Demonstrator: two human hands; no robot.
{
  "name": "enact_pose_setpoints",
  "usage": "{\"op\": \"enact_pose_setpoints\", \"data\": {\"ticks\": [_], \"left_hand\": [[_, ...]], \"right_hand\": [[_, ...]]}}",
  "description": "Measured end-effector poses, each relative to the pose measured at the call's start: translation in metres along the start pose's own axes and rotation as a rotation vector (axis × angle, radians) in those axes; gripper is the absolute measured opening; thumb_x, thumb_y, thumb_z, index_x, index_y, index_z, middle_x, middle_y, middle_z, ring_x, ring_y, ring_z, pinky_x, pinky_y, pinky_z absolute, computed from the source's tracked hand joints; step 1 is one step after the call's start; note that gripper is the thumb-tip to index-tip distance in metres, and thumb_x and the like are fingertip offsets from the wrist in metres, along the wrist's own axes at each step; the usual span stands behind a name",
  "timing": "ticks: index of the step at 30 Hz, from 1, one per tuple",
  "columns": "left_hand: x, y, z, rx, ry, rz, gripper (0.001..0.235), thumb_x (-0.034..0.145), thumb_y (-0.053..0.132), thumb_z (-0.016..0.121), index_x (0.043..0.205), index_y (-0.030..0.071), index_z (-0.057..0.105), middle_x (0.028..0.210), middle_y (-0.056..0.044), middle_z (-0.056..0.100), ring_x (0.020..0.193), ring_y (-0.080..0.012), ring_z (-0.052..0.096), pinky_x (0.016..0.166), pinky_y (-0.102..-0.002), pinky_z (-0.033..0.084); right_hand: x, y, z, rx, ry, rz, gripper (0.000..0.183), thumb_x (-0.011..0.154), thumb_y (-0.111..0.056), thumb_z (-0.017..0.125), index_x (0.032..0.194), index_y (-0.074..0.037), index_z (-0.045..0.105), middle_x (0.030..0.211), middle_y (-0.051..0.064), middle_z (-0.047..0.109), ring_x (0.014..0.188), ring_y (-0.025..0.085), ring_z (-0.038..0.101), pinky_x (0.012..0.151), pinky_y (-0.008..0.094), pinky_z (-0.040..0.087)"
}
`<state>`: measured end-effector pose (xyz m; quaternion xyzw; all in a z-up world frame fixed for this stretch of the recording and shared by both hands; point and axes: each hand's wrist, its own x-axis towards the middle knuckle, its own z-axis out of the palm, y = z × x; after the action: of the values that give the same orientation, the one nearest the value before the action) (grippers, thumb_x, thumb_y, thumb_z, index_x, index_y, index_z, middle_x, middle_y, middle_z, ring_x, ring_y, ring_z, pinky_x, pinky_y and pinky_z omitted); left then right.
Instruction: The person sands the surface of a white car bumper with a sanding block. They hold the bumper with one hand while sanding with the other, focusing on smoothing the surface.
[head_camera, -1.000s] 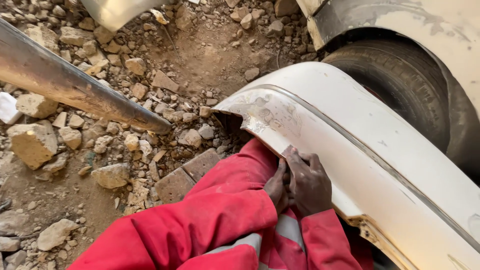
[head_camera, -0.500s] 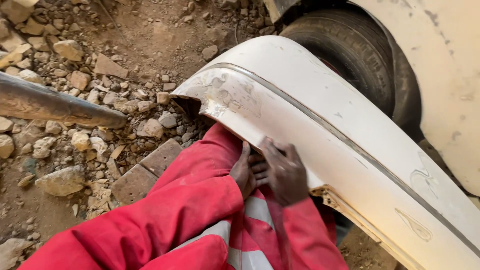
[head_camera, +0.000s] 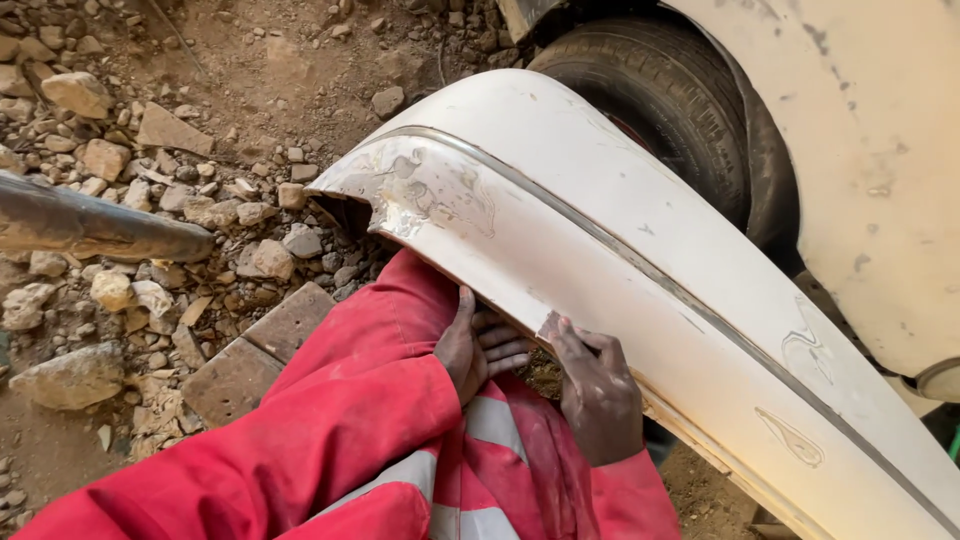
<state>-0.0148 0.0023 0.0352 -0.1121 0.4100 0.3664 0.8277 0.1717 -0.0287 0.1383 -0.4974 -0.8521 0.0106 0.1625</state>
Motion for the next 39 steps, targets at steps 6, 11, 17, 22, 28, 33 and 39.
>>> {"op": "enact_pose_setpoints", "data": {"ticks": [6, 11, 17, 22, 28, 33, 39], "left_hand": [[0.099, -0.044, -0.078, 0.011, -0.013, 0.069, 0.106, 0.091, 0.097, 0.056, 0.145, 0.005, 0.059, 0.123, -0.019, 0.076, 0.109, -0.0383, 0.08, 0.092, -0.052, 0.071], [0.07, -0.025, -0.047, 0.023, -0.05, 0.059, 0.093, 0.098, 0.091, 0.051, 0.138, 0.008, 0.063, 0.124, -0.022, 0.077, 0.106, -0.0439, 0.079, 0.088, -0.057, 0.07], [0.01, -0.003, -0.011, -0.017, -0.057, 0.022, 0.108, 0.096, 0.09, 0.044, 0.153, 0.0, 0.052, 0.149, -0.039, 0.064, 0.142, -0.0582, 0.063, 0.118, -0.069, 0.053], [-0.008, 0.001, 0.001, -0.009, -0.015, 0.051, 0.103, 0.1, 0.088, 0.042, 0.146, -0.002, 0.057, 0.145, -0.039, 0.069, 0.136, -0.0578, 0.068, 0.113, -0.067, 0.058], [0.04, -0.014, -0.037, 0.019, -0.056, 0.019, 0.112, 0.094, 0.094, 0.043, 0.155, 0.0, 0.052, 0.149, -0.038, 0.062, 0.146, -0.059, 0.06, 0.12, -0.07, 0.05], [0.029, -0.009, -0.034, -0.004, -0.067, 0.038, 0.101, 0.099, 0.089, 0.043, 0.146, 0.001, 0.057, 0.144, -0.037, 0.066, 0.141, -0.0588, 0.063, 0.12, -0.071, 0.051], [0.002, 0.0, -0.003, -0.026, 0.013, 0.016, 0.096, 0.093, 0.085, 0.041, 0.137, 0.002, 0.065, 0.137, -0.034, 0.076, 0.128, -0.0519, 0.075, 0.103, -0.061, 0.061]], "right_hand": [[0.064, -0.017, 0.06, 0.108, 0.173, -0.237, 0.037, 0.094, 0.006, 0.062, 0.125, 0.001, 0.082, 0.129, 0.019, 0.083, 0.126, 0.037, 0.073, 0.113, 0.043, 0.061], [0.069, -0.025, 0.077, -0.055, 0.133, -0.169, 0.037, 0.091, -0.007, 0.073, 0.127, -0.007, 0.084, 0.124, 0.013, 0.084, 0.12, 0.029, 0.073, 0.107, 0.038, 0.063], [-0.015, 0.02, 0.009, 0.095, 0.098, -0.097, 0.032, 0.104, 0.001, 0.062, 0.127, -0.004, 0.083, 0.135, 0.012, 0.083, 0.125, 0.031, 0.076, 0.11, 0.034, 0.061], [-0.031, 0.028, 0.01, 0.038, 0.099, -0.008, 0.033, 0.103, 0.0, 0.07, 0.131, -0.011, 0.083, 0.139, 0.008, 0.083, 0.124, 0.023, 0.076, 0.107, 0.029, 0.062], [0.046, -0.004, 0.037, 0.132, 0.119, -0.215, 0.04, 0.094, 0.004, 0.06, 0.128, 0.003, 0.08, 0.132, 0.017, 0.083, 0.129, 0.032, 0.075, 0.119, 0.038, 0.059], [0.037, 0.003, 0.034, 0.156, 0.085, -0.246, 0.05, 0.091, 0.006, 0.056, 0.135, 0.003, 0.078, 0.14, 0.02, 0.079, 0.131, 0.038, 0.071, 0.124, 0.042, 0.054], [-0.039, 0.025, -0.031, 0.028, -0.035, 0.054, 0.045, 0.1, 0.007, 0.07, 0.143, -0.003, 0.073, 0.137, 0.017, 0.078, 0.119, 0.028, 0.075, 0.094, 0.043, 0.074]]}}
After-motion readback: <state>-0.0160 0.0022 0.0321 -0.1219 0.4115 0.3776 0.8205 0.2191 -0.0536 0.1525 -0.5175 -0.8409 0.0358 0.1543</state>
